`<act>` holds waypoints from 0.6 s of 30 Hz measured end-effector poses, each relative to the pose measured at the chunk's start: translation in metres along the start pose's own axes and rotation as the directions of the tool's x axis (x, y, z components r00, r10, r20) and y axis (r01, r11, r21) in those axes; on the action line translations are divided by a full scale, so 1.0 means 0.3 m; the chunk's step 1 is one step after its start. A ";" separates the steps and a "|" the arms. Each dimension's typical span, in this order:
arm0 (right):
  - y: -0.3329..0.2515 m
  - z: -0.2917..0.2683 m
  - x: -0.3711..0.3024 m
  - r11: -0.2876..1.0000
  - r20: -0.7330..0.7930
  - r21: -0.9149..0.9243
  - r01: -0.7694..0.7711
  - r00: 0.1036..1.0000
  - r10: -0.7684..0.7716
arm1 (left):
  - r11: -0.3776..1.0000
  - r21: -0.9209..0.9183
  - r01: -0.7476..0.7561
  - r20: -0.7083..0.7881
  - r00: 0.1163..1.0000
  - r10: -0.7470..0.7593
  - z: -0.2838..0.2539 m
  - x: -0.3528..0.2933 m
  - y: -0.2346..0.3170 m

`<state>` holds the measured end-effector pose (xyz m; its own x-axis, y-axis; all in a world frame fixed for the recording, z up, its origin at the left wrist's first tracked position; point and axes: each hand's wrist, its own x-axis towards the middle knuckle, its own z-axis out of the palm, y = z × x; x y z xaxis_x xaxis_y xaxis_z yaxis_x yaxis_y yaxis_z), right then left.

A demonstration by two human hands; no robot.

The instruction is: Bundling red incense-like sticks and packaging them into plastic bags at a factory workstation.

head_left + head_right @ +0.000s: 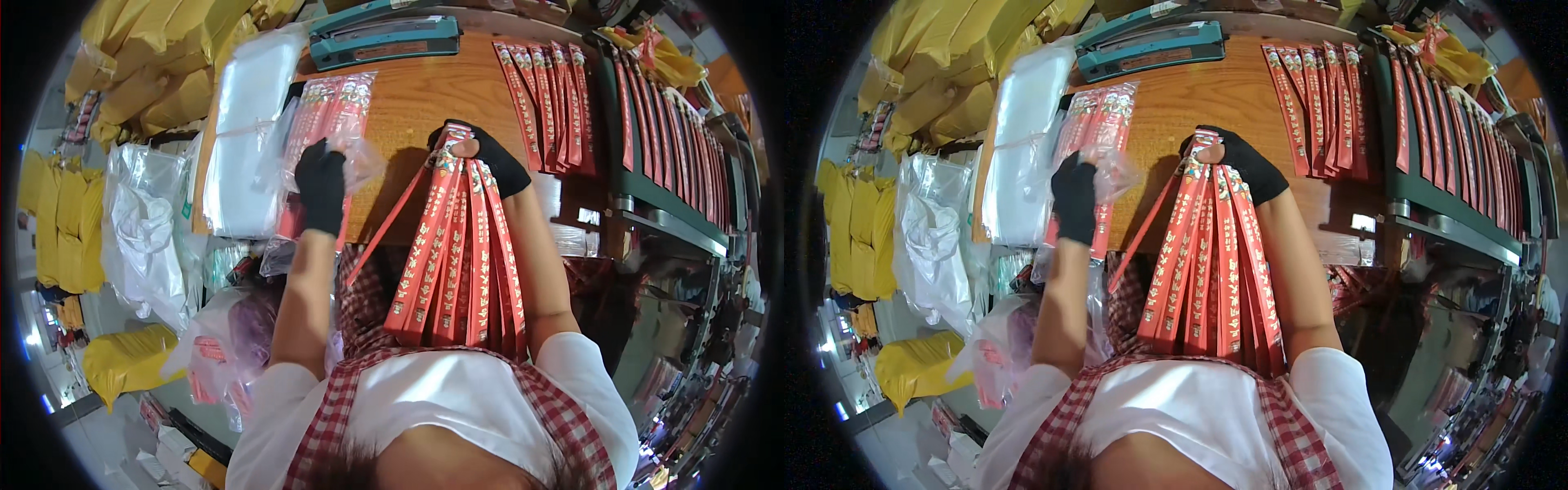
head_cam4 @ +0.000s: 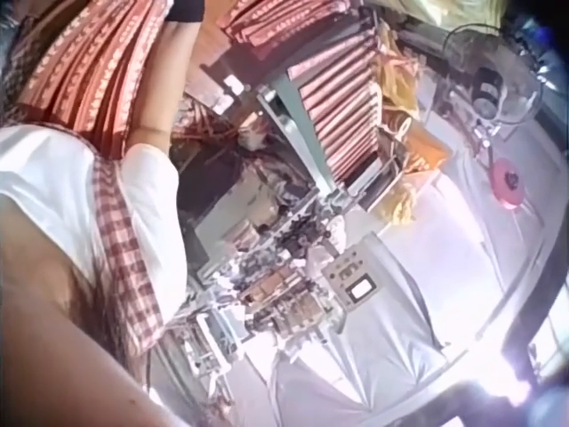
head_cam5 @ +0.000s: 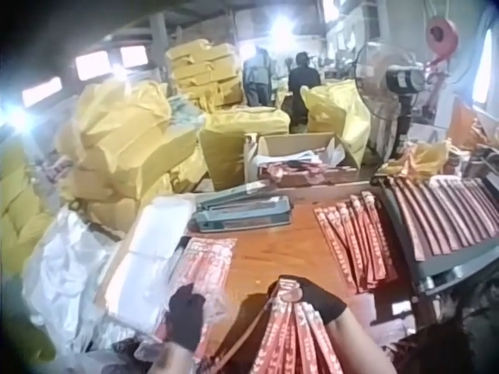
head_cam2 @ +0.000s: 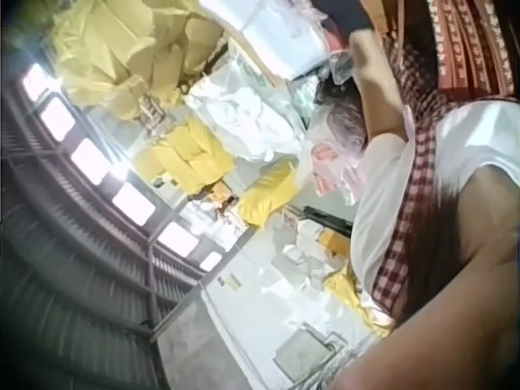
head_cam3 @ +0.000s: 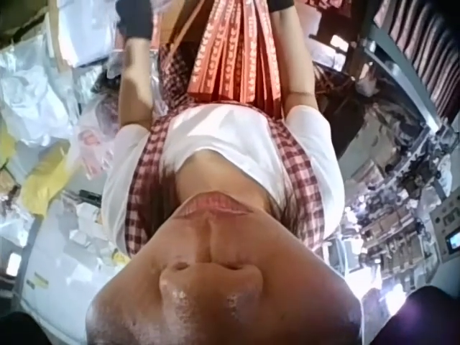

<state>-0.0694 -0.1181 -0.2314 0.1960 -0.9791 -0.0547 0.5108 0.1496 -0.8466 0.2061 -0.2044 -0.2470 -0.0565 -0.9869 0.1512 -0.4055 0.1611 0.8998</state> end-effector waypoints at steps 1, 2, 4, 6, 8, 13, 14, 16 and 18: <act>-0.021 0.009 -0.012 1.000 -0.013 -0.003 0.001 1.000 -0.001 | 0.920 0.316 -0.231 -0.125 0.951 0.282 0.074 -0.012 0.041; -0.041 0.024 -0.014 0.996 0.038 -0.075 0.040 0.999 -0.037 | 0.899 0.311 -0.310 -0.121 0.925 0.361 0.132 -0.012 0.070; -0.071 0.075 0.002 0.997 0.124 -0.037 0.068 0.990 -0.063 | 0.949 0.203 -0.241 -0.107 0.958 0.266 0.211 -0.036 0.205; -0.096 0.093 0.029 0.969 0.189 -0.210 0.128 0.978 -0.088 | 0.974 -0.069 -0.216 0.002 0.976 0.217 0.236 -0.053 0.358; -0.057 0.107 0.023 0.990 0.112 0.043 0.136 0.984 -0.140 | 0.939 -0.320 -0.130 0.124 0.976 0.177 0.241 -0.090 0.453; -0.086 0.108 0.041 0.858 0.181 0.468 0.212 0.927 -0.327 | 0.712 0.058 -0.700 0.272 0.698 0.663 0.239 -0.178 0.495; -0.040 0.052 0.024 0.856 0.161 0.464 0.226 0.929 -0.332 | 0.580 0.082 -0.811 0.297 0.575 0.762 0.250 -0.193 0.491; -0.054 0.087 -0.010 0.911 -0.036 0.314 0.268 0.962 -0.271 | 0.638 0.147 -0.756 0.348 0.643 0.682 0.235 -0.239 0.436; 0.043 0.001 0.021 0.906 -0.139 0.370 0.208 0.976 -0.167 | 0.834 0.063 -0.549 0.210 0.824 0.526 0.239 -0.308 0.367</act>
<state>-0.0611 -0.1223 -0.2426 -0.0104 -0.9998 0.0142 0.8130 -0.0167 -0.5821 0.1014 -0.0962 -0.1913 -0.4520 -0.7304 0.5121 -0.3647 0.6752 0.6412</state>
